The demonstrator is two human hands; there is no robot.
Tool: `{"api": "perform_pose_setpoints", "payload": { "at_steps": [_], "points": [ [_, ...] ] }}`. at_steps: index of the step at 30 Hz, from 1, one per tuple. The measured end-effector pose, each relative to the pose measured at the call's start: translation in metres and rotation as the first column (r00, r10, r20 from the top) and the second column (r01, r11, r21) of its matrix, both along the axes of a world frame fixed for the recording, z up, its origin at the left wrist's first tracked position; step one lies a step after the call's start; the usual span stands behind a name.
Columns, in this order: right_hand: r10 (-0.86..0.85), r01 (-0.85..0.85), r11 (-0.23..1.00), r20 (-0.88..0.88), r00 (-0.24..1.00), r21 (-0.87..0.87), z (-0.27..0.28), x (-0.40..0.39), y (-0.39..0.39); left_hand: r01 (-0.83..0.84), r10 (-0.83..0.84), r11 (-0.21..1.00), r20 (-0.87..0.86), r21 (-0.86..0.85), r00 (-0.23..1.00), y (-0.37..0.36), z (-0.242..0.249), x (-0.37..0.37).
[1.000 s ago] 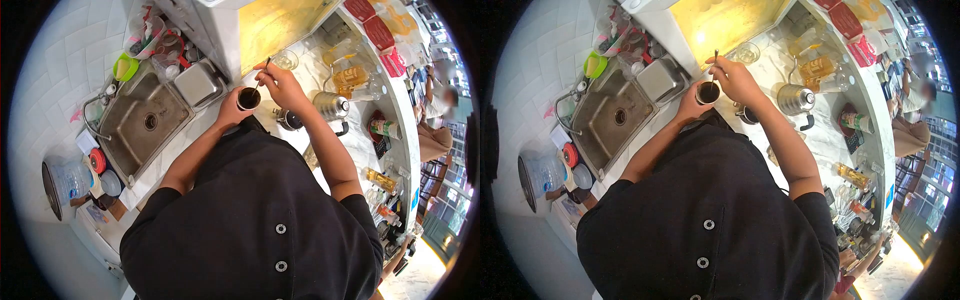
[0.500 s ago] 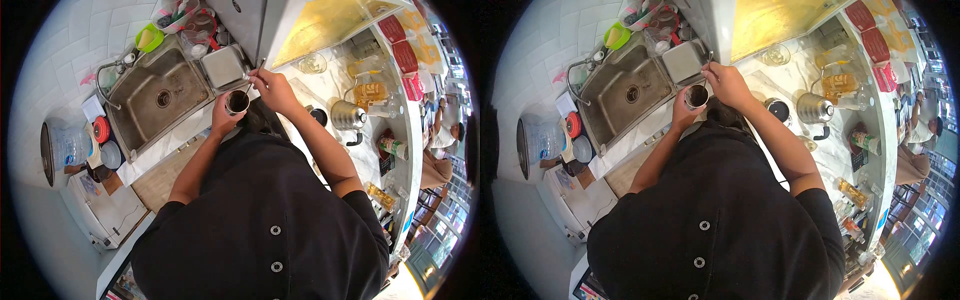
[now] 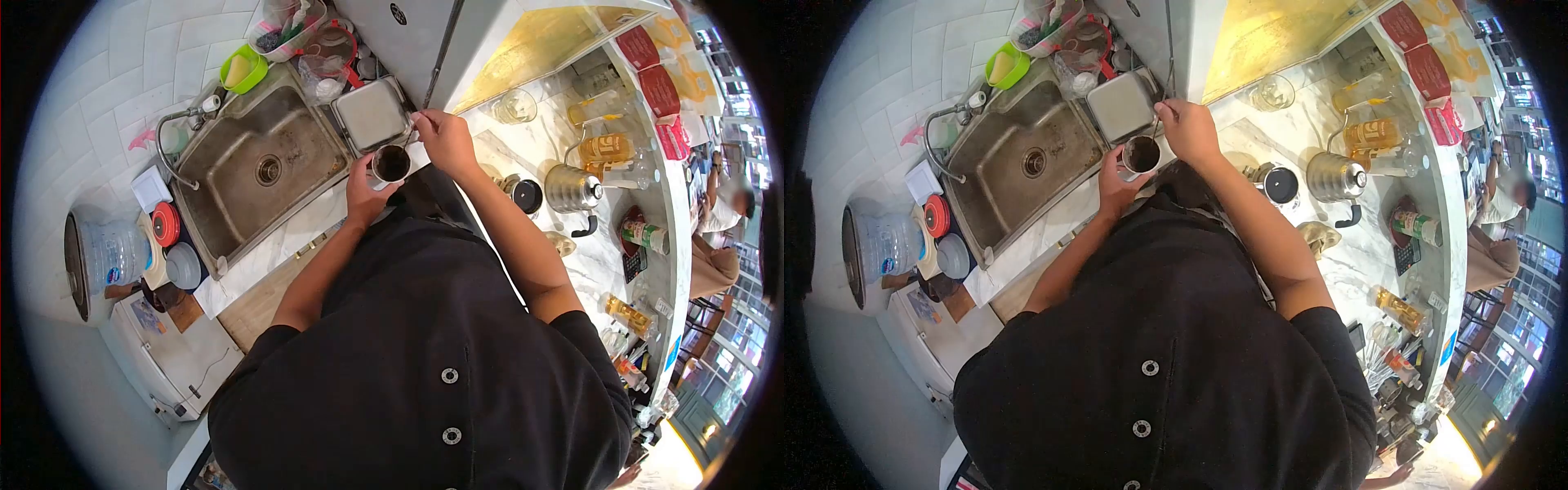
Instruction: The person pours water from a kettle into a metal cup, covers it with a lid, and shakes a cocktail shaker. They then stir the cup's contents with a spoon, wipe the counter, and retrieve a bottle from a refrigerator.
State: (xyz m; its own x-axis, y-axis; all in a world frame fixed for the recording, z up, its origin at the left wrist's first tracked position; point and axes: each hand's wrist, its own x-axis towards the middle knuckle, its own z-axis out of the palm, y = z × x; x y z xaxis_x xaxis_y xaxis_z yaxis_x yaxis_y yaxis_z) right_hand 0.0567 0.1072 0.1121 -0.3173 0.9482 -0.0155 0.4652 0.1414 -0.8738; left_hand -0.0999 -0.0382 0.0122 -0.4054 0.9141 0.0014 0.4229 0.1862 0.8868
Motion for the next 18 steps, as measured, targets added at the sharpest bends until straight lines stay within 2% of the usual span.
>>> {"api": "perform_pose_setpoints", "payload": {
  "at_steps": [3,10,16,18],
  "points": [
    [0.017,-0.018,1.0,0.044,0.999,0.023,-0.006,0.0,0.0,0.037,-0.037,0.999,-0.029,-0.008,0.999,0.002,-0.002,-0.006],
    [-0.016,0.016,1.0,-0.002,1.0,0.025,0.008,0.007,-0.004,0.082,-0.083,0.996,-0.042,-0.017,0.996,0.002,-0.007,-0.015],
    [-0.031,0.03,0.998,-0.01,0.999,-0.062,0.01,0.026,-0.008,0.112,-0.115,0.992,-0.05,-0.066,0.992,0.002,-0.005,-0.011],
    [-0.013,0.012,0.998,-0.011,1.0,-0.069,0.009,0.025,-0.008,0.109,-0.109,0.994,0.007,-0.023,0.994,0.004,-0.006,-0.009]
  ]
}}
